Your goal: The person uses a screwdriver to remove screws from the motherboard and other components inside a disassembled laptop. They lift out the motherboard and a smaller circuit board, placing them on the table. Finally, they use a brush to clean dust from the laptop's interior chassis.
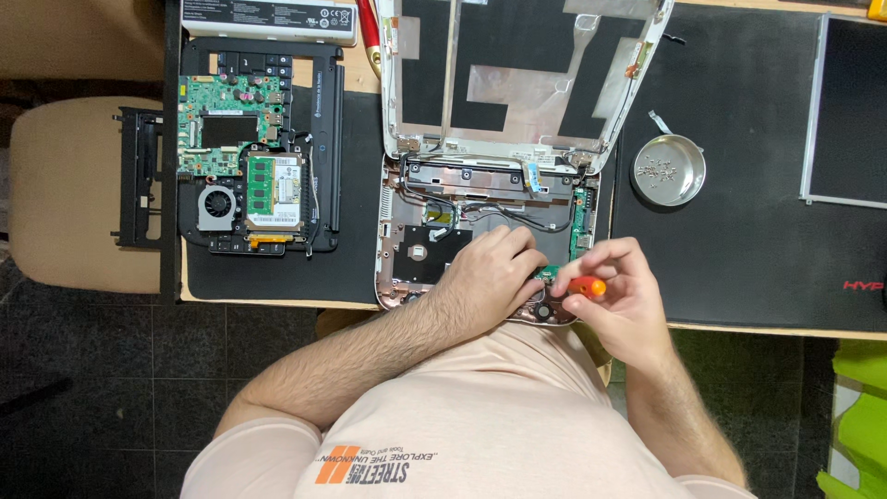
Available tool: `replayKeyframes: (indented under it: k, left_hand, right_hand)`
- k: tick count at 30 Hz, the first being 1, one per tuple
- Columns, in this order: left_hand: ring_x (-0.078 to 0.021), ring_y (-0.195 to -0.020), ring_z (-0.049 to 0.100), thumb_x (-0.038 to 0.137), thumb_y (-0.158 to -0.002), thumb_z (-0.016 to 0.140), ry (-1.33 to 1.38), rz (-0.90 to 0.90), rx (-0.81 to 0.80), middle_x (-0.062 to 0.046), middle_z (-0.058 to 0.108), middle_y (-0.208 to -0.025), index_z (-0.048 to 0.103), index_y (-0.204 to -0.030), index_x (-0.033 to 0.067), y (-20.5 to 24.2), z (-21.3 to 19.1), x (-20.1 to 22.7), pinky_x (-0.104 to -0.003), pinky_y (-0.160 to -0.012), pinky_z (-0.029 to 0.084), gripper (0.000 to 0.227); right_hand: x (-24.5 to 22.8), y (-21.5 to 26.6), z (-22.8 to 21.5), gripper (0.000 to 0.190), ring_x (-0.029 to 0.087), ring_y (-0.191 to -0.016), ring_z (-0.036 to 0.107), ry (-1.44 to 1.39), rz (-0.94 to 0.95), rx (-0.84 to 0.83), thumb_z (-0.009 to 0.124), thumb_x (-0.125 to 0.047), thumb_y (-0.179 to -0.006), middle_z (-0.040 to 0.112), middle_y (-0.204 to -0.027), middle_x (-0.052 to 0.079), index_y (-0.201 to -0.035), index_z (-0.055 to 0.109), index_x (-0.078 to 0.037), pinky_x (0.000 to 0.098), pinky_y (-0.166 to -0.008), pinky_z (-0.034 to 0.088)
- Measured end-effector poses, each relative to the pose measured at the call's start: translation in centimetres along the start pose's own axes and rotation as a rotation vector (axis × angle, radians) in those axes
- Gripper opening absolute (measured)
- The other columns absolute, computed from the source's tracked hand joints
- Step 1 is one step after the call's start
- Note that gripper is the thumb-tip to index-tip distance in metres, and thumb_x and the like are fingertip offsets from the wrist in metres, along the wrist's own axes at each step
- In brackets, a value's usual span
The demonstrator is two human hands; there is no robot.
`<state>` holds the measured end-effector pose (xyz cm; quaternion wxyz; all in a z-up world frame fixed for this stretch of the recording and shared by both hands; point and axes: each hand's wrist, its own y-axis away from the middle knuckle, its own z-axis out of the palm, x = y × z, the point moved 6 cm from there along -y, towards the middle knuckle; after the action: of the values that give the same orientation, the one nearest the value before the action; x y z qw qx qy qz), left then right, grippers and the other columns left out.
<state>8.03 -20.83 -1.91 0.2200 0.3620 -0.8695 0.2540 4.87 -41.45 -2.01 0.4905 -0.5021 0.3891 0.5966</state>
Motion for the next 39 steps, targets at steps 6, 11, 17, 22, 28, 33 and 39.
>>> replayKeyframes:
  k: [6, 11, 17, 22, 28, 33, 39]
  left_hand:
    - [-0.0306, -0.109, 0.068, 0.029, -0.112, 0.079, 0.001, 0.004, -0.007, -0.006, 0.06, -0.118, 0.073, -0.12, 0.01, 0.1, 0.3, -0.2, -0.047, -0.095, 0.059, 0.021]
    - [-0.0304, -0.108, 0.068, 0.03, -0.113, 0.077, 0.01, 0.003, 0.001, -0.006, 0.061, -0.118, 0.073, -0.121, 0.0095, 0.0, -0.1, 0.0, -0.047, -0.095, 0.059, 0.022]
    - [-0.0332, -0.107, 0.068, 0.03, -0.113, 0.077, 0.014, -0.001, 0.003, -0.007, 0.061, -0.117, 0.073, -0.124, 0.0106, 0.0, -0.2, 0.0, -0.049, -0.094, 0.059, 0.023]
    - [-0.0328, -0.105, 0.067, 0.033, -0.114, 0.077, 0.021, -0.003, 0.005, -0.006, 0.061, -0.117, 0.073, -0.125, 0.0122, 0.0, 0.1, -0.2, -0.049, -0.091, 0.058, 0.023]
    - [-0.0319, -0.106, 0.067, 0.034, -0.114, 0.078, 0.019, -0.014, 0.005, -0.006, 0.061, -0.118, 0.073, -0.126, 0.0124, 0.0, 0.2, -0.3, -0.048, -0.09, 0.059, 0.025]
    - [-0.0321, -0.106, 0.068, 0.031, -0.114, 0.079, 0.031, -0.008, -0.007, -0.006, 0.061, -0.118, 0.074, -0.127, 0.0124, -0.1, 0.2, -0.3, -0.048, -0.091, 0.059, 0.024]
    - [-0.0316, -0.107, 0.069, 0.031, -0.111, 0.083, 0.032, -0.027, 0.007, -0.006, 0.062, -0.119, 0.075, -0.127, 0.0126, 0.0, 0.4, -0.4, -0.048, -0.093, 0.059, 0.026]
  right_hand:
    - [-1.1, -0.9, 0.0, 0.042, 0.022, -0.079, 0.078, 0.257, -0.03, -0.024, 0.068, -0.02, -0.119, 0.083, -0.116, 0.026, -0.152, 0.077, 0.006, 0.0376, -0.075, 0.067]
    - [-0.7, -0.5, 0.6, 0.054, 0.02, -0.096, 0.078, 0.202, -0.011, 0.018, 0.077, -0.009, -0.111, 0.084, -0.119, 0.025, -0.161, 0.06, 0.006, 0.0365, -0.09, 0.068]
    - [-2.0, -1.0, 0.6, 0.031, 0.018, -0.098, 0.084, 0.437, 0.012, 0.1, 0.072, -0.003, -0.119, 0.092, -0.114, 0.019, -0.149, 0.067, 0.003, 0.0331, -0.09, 0.072]
    - [-1.6, -0.7, 0.3, 0.029, 0.015, -0.091, 0.079, 0.429, -0.031, 0.11, 0.065, -0.009, -0.125, 0.092, -0.111, 0.019, -0.152, 0.062, 0.002, 0.0303, -0.087, 0.069]
    - [-1.4, -0.8, 0.4, 0.025, 0.017, -0.084, 0.077, 0.454, -0.061, 0.101, 0.068, -0.007, -0.123, 0.092, -0.109, 0.02, -0.146, 0.063, 0.002, 0.0315, -0.081, 0.069]
    - [-1.3, -0.7, 0.3, 0.024, 0.016, -0.082, 0.076, 0.426, -0.043, 0.104, 0.067, -0.01, -0.125, 0.091, -0.108, 0.019, -0.145, 0.062, 0.001, 0.0318, -0.08, 0.069]
    - [-1.3, -0.7, 0.1, 0.022, 0.017, -0.081, 0.075, 0.475, -0.063, 0.098, 0.067, -0.008, -0.125, 0.091, -0.109, 0.02, -0.144, 0.062, 0.001, 0.0325, -0.081, 0.069]
